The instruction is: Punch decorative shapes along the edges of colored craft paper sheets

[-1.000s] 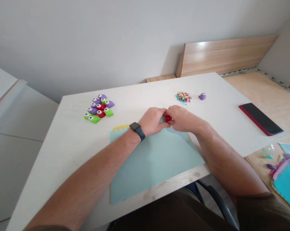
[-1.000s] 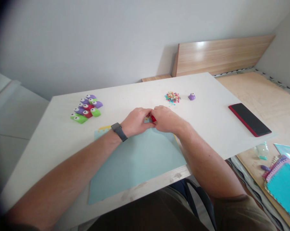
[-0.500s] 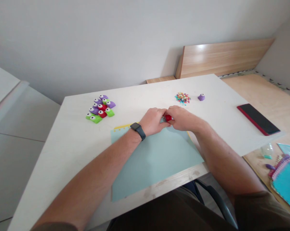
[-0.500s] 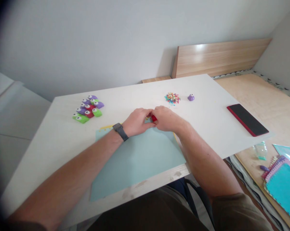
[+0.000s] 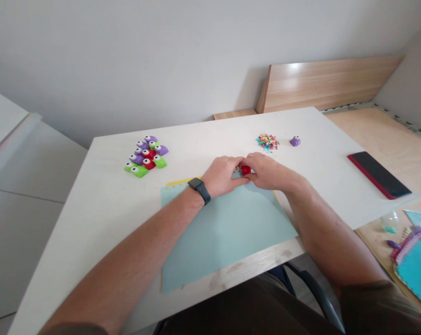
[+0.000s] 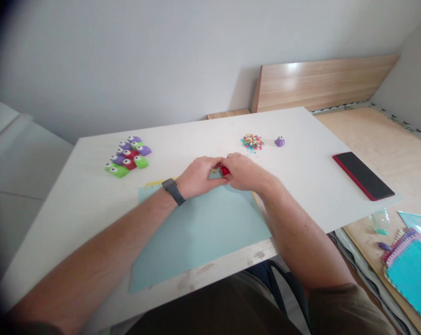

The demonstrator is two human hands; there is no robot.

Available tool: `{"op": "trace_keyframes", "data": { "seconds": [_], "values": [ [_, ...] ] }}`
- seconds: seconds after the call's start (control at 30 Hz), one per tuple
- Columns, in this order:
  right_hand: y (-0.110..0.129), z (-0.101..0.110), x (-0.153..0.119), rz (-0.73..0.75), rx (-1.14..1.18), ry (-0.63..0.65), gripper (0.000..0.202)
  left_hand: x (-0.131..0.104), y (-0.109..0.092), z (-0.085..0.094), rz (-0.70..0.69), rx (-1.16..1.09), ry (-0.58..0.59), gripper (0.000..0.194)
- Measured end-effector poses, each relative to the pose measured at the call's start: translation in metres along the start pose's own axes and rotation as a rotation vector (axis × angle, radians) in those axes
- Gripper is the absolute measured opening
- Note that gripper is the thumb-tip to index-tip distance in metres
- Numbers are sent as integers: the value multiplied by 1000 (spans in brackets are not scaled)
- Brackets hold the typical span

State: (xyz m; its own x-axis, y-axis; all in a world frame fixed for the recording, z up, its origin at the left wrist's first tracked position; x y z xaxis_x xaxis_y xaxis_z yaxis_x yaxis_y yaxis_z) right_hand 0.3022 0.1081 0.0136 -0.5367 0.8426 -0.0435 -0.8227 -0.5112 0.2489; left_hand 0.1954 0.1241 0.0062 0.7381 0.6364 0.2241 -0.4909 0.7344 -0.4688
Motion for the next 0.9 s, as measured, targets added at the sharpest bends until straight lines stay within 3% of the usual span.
{"op": "trace_keyframes", "data": {
  "seconds": [0.9],
  "values": [
    [3,-4,1,-34,-114,9,10,2,-1,-3,-5,94,30,34]
  ]
}}
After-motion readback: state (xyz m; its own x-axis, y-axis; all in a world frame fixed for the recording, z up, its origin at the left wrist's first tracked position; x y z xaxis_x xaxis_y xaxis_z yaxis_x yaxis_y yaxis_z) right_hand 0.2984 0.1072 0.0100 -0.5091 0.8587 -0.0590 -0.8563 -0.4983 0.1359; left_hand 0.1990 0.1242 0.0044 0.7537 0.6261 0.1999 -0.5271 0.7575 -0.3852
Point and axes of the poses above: each hand's wrist, its own x-axis towards the middle knuckle, its own z-axis out of the back of the hand, y = z × x, the point moved 7 cm from there along x, towards the middle knuckle, and after that the axes turned 3 degrees about y, right-handed, at the moved point
